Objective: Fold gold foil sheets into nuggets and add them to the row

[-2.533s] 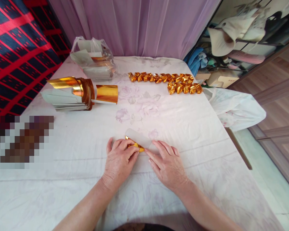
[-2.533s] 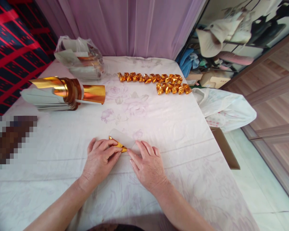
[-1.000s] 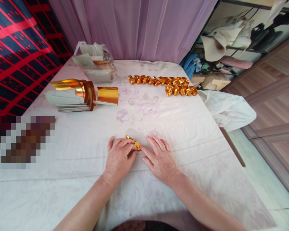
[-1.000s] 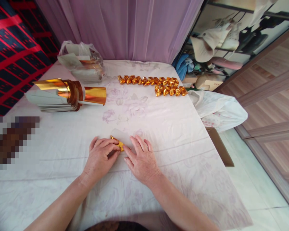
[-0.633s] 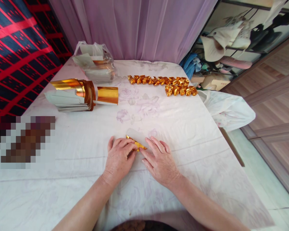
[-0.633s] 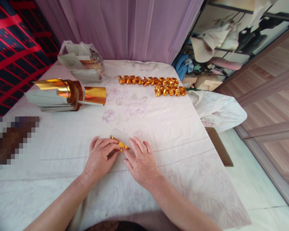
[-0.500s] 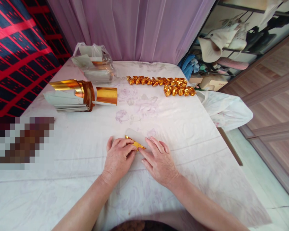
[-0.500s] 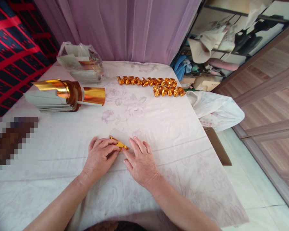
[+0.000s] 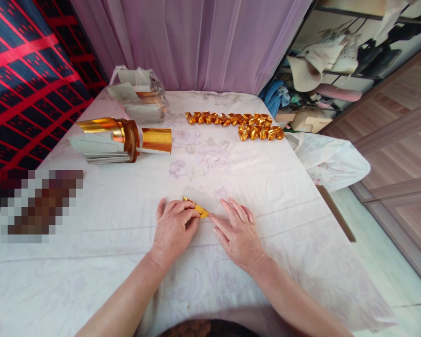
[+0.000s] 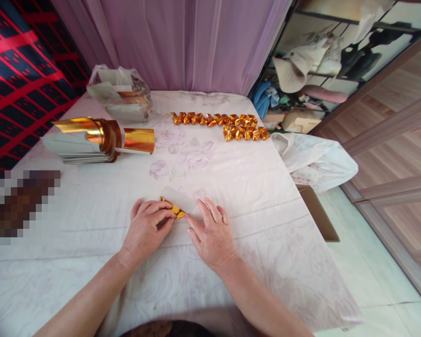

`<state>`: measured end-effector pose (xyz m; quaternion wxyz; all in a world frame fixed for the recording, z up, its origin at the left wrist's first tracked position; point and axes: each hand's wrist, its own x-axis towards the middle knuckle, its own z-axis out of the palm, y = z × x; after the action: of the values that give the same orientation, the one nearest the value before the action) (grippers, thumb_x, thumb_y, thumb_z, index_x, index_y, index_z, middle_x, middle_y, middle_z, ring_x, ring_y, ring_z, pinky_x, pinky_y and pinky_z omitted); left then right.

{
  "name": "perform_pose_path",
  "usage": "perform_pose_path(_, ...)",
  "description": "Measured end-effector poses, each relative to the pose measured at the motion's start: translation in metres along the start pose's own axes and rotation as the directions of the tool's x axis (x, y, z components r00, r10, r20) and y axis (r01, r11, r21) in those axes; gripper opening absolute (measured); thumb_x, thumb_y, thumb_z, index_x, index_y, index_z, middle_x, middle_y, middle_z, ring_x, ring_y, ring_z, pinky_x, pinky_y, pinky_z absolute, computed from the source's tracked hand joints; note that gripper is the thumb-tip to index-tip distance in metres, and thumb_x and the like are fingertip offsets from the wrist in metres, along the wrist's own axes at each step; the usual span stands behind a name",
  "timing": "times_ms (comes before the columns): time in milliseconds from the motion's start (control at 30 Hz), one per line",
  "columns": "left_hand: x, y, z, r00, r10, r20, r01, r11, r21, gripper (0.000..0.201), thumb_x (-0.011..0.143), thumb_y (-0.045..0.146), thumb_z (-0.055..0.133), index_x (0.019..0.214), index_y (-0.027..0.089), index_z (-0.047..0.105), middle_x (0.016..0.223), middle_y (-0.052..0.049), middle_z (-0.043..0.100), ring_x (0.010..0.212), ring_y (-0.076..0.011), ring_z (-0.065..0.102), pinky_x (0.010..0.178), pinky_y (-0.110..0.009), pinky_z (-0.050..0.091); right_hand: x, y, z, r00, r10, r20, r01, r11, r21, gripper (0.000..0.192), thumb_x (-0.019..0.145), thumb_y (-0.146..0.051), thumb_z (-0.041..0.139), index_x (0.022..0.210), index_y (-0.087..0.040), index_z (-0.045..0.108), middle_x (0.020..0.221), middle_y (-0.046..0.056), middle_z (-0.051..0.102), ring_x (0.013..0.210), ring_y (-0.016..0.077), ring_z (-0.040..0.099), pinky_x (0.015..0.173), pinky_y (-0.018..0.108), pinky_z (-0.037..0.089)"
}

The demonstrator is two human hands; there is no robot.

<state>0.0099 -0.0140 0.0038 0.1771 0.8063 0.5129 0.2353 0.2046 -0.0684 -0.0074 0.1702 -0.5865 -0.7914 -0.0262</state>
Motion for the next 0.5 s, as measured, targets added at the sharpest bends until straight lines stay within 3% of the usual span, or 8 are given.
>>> perform_pose_path(200, 0.003, 0.008, 0.000, 0.999, -0.042, 0.010, 0.041, 0.999, 0.027, 0.006, 0.083, 0.024, 0.067, 0.079, 0.027, 0.071, 0.102, 0.001, 0.071, 0.103, -0.0248, 0.059, 0.110, -0.059, 0.022, 0.002, -0.004, 0.003, 0.999, -0.031, -0.019, 0.030, 1.000, -0.006, 0.030, 0.095, -0.033, 0.052, 0.119, -0.026, 0.069, 0.139, 0.011, 0.055, 0.135, 0.0287, 0.039, 0.107, 0.047, 0.029)
perform_pose_path(333, 0.006, 0.017, 0.005, 0.996, -0.079, -0.029, 0.081, 0.993, 0.082, 0.018, 0.084, 0.037, 0.069, 0.071, 0.024, 0.068, 0.090, -0.001, 0.069, 0.098, -0.0261, 0.058, 0.108, -0.060, 0.024, 0.002, -0.004, 0.005, 0.998, -0.041, -0.042, 0.041, 0.999, 0.003, 0.029, 0.095, -0.033, 0.052, 0.116, -0.023, 0.070, 0.138, 0.013, 0.056, 0.134, 0.0290, 0.040, 0.106, 0.048, 0.029)
perform_pose_path(500, 0.009, 0.018, 0.009, 0.992, -0.112, -0.053, 0.116, 0.990, 0.083, 0.018, 0.082, 0.031, 0.072, 0.068, 0.023, 0.065, 0.087, -0.001, 0.068, 0.096, -0.0247, 0.058, 0.104, -0.056, 0.031, 0.001, -0.003, 0.006, 0.998, -0.041, -0.055, 0.042, 0.999, 0.019, 0.029, 0.095, -0.032, 0.052, 0.118, -0.024, 0.070, 0.137, 0.013, 0.057, 0.133, 0.0297, 0.041, 0.104, 0.049, 0.030)
